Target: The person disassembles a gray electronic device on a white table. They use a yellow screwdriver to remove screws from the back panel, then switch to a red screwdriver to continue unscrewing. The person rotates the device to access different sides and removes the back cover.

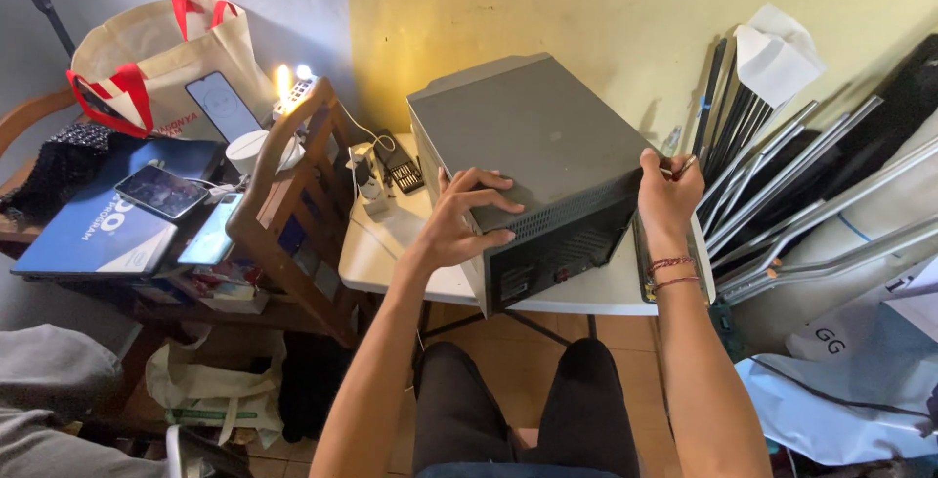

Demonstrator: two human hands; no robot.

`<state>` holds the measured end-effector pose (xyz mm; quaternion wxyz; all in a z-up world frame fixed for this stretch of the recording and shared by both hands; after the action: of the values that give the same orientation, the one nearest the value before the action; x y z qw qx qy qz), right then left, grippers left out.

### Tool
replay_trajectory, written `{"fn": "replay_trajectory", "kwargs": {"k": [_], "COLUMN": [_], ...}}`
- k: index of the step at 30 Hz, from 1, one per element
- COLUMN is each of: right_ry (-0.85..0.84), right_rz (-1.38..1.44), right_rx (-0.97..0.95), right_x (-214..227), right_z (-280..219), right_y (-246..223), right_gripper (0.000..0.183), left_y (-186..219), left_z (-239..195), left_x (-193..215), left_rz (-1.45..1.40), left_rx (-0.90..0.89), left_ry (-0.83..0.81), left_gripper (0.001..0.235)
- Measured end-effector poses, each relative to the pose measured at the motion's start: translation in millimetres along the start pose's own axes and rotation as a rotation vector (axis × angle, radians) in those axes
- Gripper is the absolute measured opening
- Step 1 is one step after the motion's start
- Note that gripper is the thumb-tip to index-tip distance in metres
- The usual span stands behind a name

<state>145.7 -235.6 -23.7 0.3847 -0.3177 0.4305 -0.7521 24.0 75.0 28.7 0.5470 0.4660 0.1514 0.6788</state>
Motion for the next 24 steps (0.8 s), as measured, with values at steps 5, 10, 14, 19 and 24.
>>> {"fn": "replay_trajectory", "kwargs": {"k": [5, 10, 14, 19, 24], "right_ry": [0.033, 0.041, 0.067, 0.044, -0.068], "right_rz": [-0.026, -0.004, 0.005, 0.015, 0.113], "right_rx": [-0.002, -0.033, -0.066, -0.074, -0.117], "right_x": [3.2, 3.9, 3.1, 1.8, 3.2], "right_z": [-16.3, -28.7, -45.4, -53.7, -52.9], "right_y": [-14.4, -26.4, -41.6, -43.6, -47.2], "right_gripper": [0.037, 0.037, 0.036, 0.034, 0.04], "left_y": [-9.9, 0.0, -10.0, 0.9, 3.2], "left_z": [-5.9, -5.3, -7.5, -14.1, -16.0], "left_x": [11.3, 23.0, 31.5, 42.2, 49.7], "left_rz": [-0.062, -0.066, -0.118, -0.103, -0.086], "left_rx": [-0.011, 0.036, 0.052, 0.113, 0.14], "left_ry": [0.0, -0.012, -0.027, 0.018, 0.079], "left_gripper": [0.037, 0.036, 0.038, 0.036, 0.037]}}
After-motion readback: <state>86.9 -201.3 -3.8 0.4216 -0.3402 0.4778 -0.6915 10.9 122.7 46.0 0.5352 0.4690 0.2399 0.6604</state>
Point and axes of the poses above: each hand's wrist, its own z-axis towards the middle knuckle, its own x-axis out of the back of the hand, y = z × x, the point moved 4 cm from there along z, towards the middle knuckle, and after that the axes turned 13 degrees about -z, right-handed, at the moved point
